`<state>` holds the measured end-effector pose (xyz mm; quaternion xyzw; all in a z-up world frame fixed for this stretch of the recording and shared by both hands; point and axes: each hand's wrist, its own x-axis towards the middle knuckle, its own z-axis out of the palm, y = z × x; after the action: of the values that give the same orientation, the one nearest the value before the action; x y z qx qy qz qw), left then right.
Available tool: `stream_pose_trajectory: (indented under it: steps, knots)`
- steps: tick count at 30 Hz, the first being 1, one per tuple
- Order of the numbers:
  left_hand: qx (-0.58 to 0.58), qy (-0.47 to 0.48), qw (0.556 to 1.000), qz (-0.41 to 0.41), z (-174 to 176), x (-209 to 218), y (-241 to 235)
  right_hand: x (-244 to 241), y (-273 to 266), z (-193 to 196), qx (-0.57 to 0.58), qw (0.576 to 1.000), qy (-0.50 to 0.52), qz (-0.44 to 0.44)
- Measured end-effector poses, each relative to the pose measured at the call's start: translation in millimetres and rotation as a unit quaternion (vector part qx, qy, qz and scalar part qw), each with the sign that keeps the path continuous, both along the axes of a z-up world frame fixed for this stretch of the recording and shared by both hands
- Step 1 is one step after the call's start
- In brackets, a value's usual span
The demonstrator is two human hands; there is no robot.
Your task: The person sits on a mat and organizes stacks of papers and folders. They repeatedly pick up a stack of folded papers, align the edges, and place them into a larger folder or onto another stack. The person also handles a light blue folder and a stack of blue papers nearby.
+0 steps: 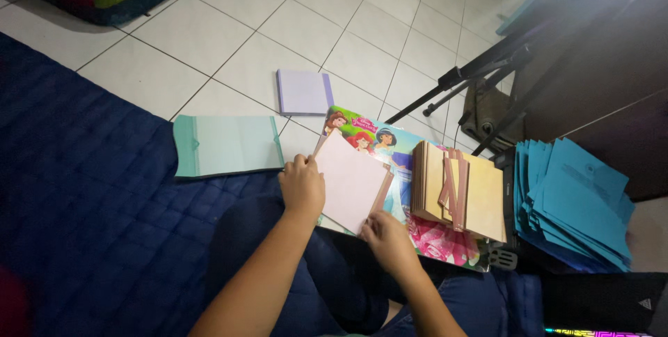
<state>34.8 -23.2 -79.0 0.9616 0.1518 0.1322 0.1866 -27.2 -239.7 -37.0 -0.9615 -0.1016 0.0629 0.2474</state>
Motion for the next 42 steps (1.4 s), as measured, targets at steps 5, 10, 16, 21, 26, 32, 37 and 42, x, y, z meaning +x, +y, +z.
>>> stream_pose_trajectory:
  steps: [5, 10, 16, 21, 26, 32, 37, 42]
  knots:
    - [0.049, -0.085, 0.995, 0.022, -8.4, -1.4, -6.0, -15.3, 9.4, -2.4, -0.095, 0.992, -0.066, 0.047]
    - [-0.012, -0.12, 0.992, -0.036, 13.4, -13.0, -10.1, -20.4, 5.8, -15.0, -0.165, 0.971, -0.157, 0.067]
    - [0.06, -0.29, 0.882, -0.366, 67.0, -48.9, -23.0, -12.6, 1.4, 58.0, -0.234, 0.911, -0.341, 0.016]
    - [-0.377, -0.343, 0.8, -0.318, 110.6, -62.6, -12.1, 16.0, -47.7, 87.9, -0.087, 0.991, -0.084, -0.055]
    - [-0.66, -0.152, 0.696, -0.238, 61.3, -36.3, -4.0, 7.8, -43.7, 104.4, 0.115, 0.975, -0.009, -0.189]
    - [-0.695, 0.011, 0.62, -0.364, 67.0, -44.4, -14.6, -30.2, 41.0, 109.6, 0.199, 0.979, 0.013, 0.051]
    - [-0.598, 0.033, 0.734, -0.321, 59.6, -41.2, -17.1, -5.5, 23.2, 60.8, 0.267, 0.957, 0.06, 0.099]
    - [-0.622, 0.004, 0.752, -0.22, 32.3, -24.8, -24.8, 15.2, -10.3, 29.4, 0.273, 0.961, -0.01, -0.047]
